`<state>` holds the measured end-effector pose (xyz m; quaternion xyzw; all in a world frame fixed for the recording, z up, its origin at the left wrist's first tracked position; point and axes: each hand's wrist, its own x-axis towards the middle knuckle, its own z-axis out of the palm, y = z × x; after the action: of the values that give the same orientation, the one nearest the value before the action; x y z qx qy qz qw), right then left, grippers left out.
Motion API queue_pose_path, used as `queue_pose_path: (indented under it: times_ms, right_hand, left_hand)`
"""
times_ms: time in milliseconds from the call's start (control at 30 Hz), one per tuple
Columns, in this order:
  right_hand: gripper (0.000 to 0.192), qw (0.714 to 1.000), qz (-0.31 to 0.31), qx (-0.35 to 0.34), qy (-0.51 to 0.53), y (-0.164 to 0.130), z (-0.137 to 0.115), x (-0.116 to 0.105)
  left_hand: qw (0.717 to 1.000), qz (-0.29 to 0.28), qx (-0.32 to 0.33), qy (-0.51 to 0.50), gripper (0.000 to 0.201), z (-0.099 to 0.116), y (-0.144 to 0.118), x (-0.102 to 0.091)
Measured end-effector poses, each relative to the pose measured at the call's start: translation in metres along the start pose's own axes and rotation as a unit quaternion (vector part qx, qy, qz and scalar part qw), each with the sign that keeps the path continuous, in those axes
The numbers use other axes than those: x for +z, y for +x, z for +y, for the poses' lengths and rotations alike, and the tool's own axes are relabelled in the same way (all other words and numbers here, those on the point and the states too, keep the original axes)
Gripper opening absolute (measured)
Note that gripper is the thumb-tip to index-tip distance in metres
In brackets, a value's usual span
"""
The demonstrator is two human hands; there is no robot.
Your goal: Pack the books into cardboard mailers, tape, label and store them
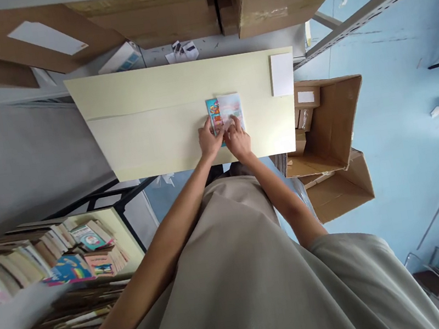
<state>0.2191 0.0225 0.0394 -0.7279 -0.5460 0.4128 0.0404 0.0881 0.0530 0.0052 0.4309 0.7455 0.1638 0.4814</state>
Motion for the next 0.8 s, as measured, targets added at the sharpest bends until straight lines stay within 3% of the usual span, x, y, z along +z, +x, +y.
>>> queue_pose_path:
  times_ms: [67,200,367,533,667,733,800]
  right_hand:
    - [0.032,0.999,-0.024,-0.026,-0.014,-0.002,0.007,-0.001]
    - [0.026,0.994,-0.065,-0.078,0.027,0.000,0.033,-0.019]
    - [0.034,0.996,0.067,-0.002,0.064,0.039,0.063,-0.045]
    - [0.035,0.992,0.079,0.069,0.072,0.089,0.057,-0.044]
    - [0.033,0.994,0.061,0.076,0.044,0.104,0.047,-0.048]
    - [0.030,0.996,0.057,0.064,0.035,0.105,0.044,-0.053]
    - [0.025,0.997,0.056,0.044,0.044,0.106,0.040,-0.056]
  left_hand:
    - [1.000,-0.001,0.003,0.020,0.085,-0.001,-0.004,0.005]
    - [0.999,0.021,0.016,0.034,0.086,0.002,-0.008,0.015]
    - [0.999,0.032,0.012,0.033,0.081,0.008,-0.011,0.019]
    - [0.998,0.052,-0.003,0.041,0.055,0.011,-0.020,0.023]
    - [0.997,0.038,0.020,0.059,0.030,0.015,-0.033,0.028]
    - [0.997,0.025,0.016,0.066,0.039,0.018,-0.041,0.030]
    - [0.998,0.002,0.012,0.069,0.061,0.021,-0.049,0.031]
